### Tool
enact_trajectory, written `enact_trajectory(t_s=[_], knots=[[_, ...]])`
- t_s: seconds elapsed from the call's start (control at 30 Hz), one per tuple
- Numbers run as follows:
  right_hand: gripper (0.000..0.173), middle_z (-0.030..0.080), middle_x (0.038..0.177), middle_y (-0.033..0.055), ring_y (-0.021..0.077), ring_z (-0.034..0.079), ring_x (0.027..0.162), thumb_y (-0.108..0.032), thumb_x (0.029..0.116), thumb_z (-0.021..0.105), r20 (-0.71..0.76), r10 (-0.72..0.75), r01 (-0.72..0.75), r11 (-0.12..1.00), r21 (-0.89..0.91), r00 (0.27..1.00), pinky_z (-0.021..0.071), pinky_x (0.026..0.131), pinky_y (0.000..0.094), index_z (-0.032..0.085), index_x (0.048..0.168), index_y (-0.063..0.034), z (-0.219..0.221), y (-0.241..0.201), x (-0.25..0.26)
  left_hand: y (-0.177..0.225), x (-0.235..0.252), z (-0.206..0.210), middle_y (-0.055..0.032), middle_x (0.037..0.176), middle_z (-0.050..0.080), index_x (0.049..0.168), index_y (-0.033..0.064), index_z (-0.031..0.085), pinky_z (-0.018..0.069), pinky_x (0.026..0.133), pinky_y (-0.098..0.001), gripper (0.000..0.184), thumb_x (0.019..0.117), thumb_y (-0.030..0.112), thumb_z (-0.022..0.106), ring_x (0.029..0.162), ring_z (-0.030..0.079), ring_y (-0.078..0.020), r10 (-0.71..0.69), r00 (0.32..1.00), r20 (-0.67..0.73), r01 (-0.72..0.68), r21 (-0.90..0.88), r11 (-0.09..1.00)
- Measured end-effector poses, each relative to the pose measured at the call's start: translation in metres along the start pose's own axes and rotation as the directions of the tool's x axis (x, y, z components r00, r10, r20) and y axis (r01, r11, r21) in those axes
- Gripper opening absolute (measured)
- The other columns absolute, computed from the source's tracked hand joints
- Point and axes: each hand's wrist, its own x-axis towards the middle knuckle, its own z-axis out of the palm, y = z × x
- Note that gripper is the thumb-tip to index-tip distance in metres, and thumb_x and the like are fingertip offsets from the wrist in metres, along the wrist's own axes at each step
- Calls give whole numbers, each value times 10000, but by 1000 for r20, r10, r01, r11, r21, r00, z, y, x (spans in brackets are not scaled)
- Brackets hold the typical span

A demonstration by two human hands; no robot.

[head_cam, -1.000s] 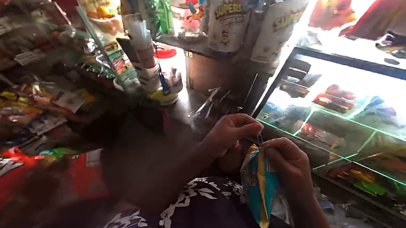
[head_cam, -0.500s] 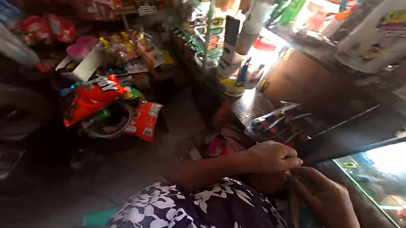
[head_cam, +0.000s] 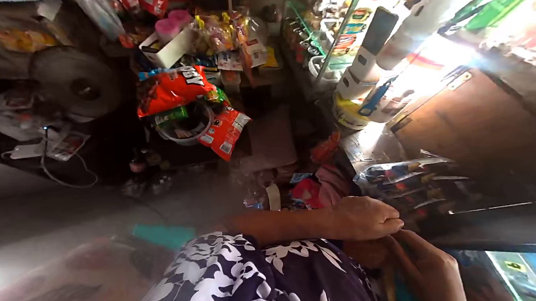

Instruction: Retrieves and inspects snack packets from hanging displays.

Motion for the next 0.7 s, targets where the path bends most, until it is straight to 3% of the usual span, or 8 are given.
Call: enact_trajectory(t_s=[0.27, 0.33, 0.4, 0.47, 0.57, 0.7], knots=[[297, 725, 809, 118, 212, 706, 712, -232, 967, 577, 4, -66, 65, 989, 135, 998, 580, 658, 410, 747, 930, 8, 22, 10, -2, 0, -24, 7, -240, 877, 663, 863, -112, 644, 518, 809, -492, 358, 1059, 134, 472, 898, 678, -362, -98, 992, -74, 105, 93, 990], [289, 732, 851, 108, 192, 708, 747, -230, 973, 575, 62, -61, 45, 972, 230, 996, 590, 691, 399, 748, 966, 1, 26, 11, 2, 3, -30, 3, -242, 892, 662, 872, -114, 642, 515, 833, -493, 369, 1064, 145, 462, 921, 674, -364, -148, 986, -80, 157, 121, 980], [276, 738, 910, 92, 127, 695, 761, -224, 967, 584, 184, -65, -4, 936, 352, 981, 587, 711, 317, 743, 1031, -8, 26, 11, 8, 6, -37, -5, -242, 893, 651, 871, -119, 634, 512, 839, -483, 381, 1069, 150, 451, 920, 664, -358, -200, 976, -87, 211, 130, 969], [303, 705, 958, 94, 62, 623, 721, -209, 959, 585, 330, -99, -70, 883, 464, 939, 538, 669, 233, 717, 1111, 18, 25, 14, 17, 7, -42, -14, -231, 873, 628, 869, -120, 626, 493, 812, -451, 392, 1075, 158, 441, 882, 635, -331, -259, 962, -83, 267, 108, 958], [266, 690, 916, 38, -35, 576, 699, -179, 961, 572, 375, -123, -111, 832, 544, 919, 494, 649, 139, 714, 1058, 23, 34, 18, 34, 3, -48, -25, -221, 873, 610, 897, -121, 620, 477, 789, -433, 410, 1090, 182, 422, 851, 609, -306, -315, 942, -117, 322, 48, 946], [201, 658, 858, -41, -43, 602, 744, -152, 988, 544, 349, -19, -213, 762, 612, 937, 525, 697, 154, 690, 989, -13, 47, 21, 65, -16, -52, -37, -227, 1131, 666, 1199, -85, 637, 509, 949, -411, 394, 1100, 217, 406, 1049, 654, -269, -360, 902, -238, 338, -128, 932]])
